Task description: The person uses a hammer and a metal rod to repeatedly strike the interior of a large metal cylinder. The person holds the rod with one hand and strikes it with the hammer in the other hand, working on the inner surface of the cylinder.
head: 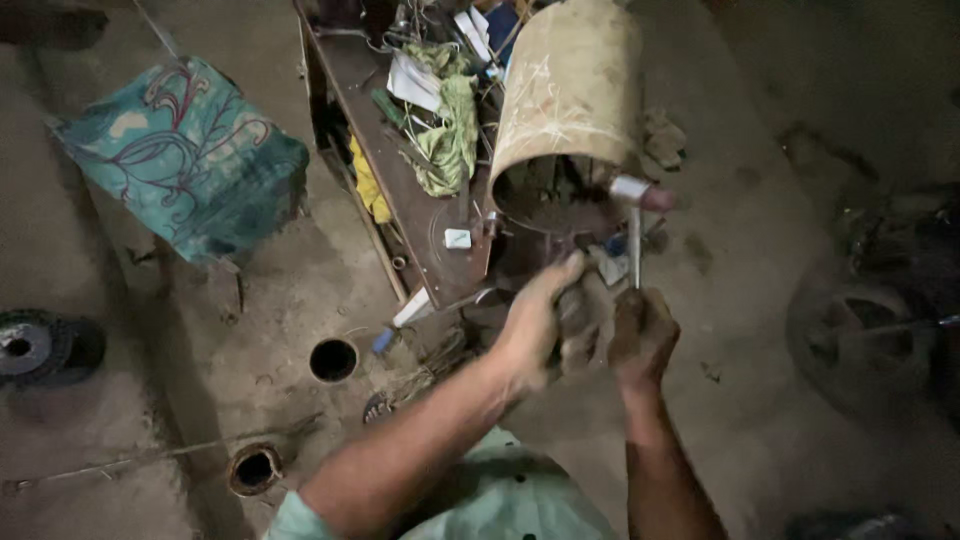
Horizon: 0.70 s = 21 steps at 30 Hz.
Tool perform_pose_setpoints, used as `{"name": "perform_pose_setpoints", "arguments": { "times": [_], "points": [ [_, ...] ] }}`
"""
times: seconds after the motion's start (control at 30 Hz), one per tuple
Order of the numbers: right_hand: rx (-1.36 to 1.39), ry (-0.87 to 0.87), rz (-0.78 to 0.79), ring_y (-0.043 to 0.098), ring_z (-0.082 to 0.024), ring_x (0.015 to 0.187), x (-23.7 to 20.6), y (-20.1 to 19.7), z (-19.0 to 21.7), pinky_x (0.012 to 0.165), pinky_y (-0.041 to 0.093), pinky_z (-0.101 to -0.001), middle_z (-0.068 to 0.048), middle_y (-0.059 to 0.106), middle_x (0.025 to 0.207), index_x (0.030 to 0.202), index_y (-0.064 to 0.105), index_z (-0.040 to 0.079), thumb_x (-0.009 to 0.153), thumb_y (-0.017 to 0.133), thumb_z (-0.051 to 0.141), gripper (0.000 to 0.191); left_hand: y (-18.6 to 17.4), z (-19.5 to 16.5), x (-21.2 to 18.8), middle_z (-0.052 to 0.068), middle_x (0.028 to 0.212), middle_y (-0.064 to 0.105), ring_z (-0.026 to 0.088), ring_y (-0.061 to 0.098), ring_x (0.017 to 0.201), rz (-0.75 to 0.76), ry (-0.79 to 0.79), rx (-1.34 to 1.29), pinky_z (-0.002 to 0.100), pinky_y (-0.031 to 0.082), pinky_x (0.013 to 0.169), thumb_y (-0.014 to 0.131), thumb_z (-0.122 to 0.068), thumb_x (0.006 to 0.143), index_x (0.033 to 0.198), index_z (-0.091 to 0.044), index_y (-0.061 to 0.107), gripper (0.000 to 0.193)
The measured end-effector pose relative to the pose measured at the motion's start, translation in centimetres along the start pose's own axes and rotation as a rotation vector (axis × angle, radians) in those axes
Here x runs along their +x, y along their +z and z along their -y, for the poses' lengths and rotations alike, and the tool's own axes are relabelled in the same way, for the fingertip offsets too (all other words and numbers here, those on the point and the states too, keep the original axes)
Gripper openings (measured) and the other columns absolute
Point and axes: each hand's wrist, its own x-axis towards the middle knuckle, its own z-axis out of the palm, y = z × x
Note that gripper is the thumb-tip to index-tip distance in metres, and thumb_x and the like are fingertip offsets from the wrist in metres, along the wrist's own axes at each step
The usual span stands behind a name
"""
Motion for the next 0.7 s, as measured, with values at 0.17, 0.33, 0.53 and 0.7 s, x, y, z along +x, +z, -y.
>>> {"name": "perform_pose_setpoints", "arguments": {
  "times": [0.17, 0.33, 0.53, 0.7],
  "points": [
    [-0.151, -0.228, 0.000, 0.046, -0.009, 0.060, -0.2, -0.7, -1.1, 0.051, 0.038, -0.0290, 0.001, 0.053, 0.072, 0.092, 0.059, 0.002, 0.110, 0.052, 0.027, 0.032, -0.2, 0.5, 1.5, 0.008, 0.068, 0.050, 0.017, 0.047, 0.040, 0.388, 0.122, 0.078, 0.032, 0.035, 0.035, 0.054, -0.046, 0.118, 0.098, -0.002, 0.052, 0.048],
    [-0.350, 0.062, 0.080, 0.038, -0.013, 0.052, -2.0, -0.8, -3.4, 0.046, 0.032, -0.0341, -0.004, 0.041, 0.060, 0.079, 0.052, 0.003, 0.110, 0.057, 0.030, 0.042, -6.9, 0.5, 0.1, 0.002, 0.064, 0.052, 0.013, 0.044, 0.040, -0.047, -0.021, 0.270, 0.030, 0.032, 0.033, 0.054, -0.030, 0.096, 0.128, -0.020, 0.056, 0.033],
    [-0.394, -0.035, 0.130, 0.041, -0.014, 0.050, -3.6, -2.0, -5.1, 0.046, 0.034, -0.0335, -0.002, 0.047, 0.061, 0.085, 0.059, 0.005, 0.109, 0.048, 0.045, 0.048, -10.2, 2.7, -1.3, 0.007, 0.055, 0.049, 0.018, 0.041, 0.036, -0.062, -0.065, 0.259, 0.033, 0.031, 0.031, 0.053, -0.027, 0.095, 0.122, -0.013, 0.048, 0.031],
    [-0.286, 0.105, 0.091, 0.056, -0.010, 0.056, -4.9, -2.8, -4.5, 0.051, 0.046, -0.0279, 0.001, 0.058, 0.066, 0.097, 0.066, 0.000, 0.106, 0.044, 0.059, 0.063, -12.1, 2.9, -3.6, 0.006, 0.060, 0.053, 0.012, 0.041, 0.037, -0.035, -0.132, 0.204, 0.029, 0.031, 0.031, 0.054, -0.027, 0.092, 0.131, -0.014, 0.056, 0.041]
  ]
}}
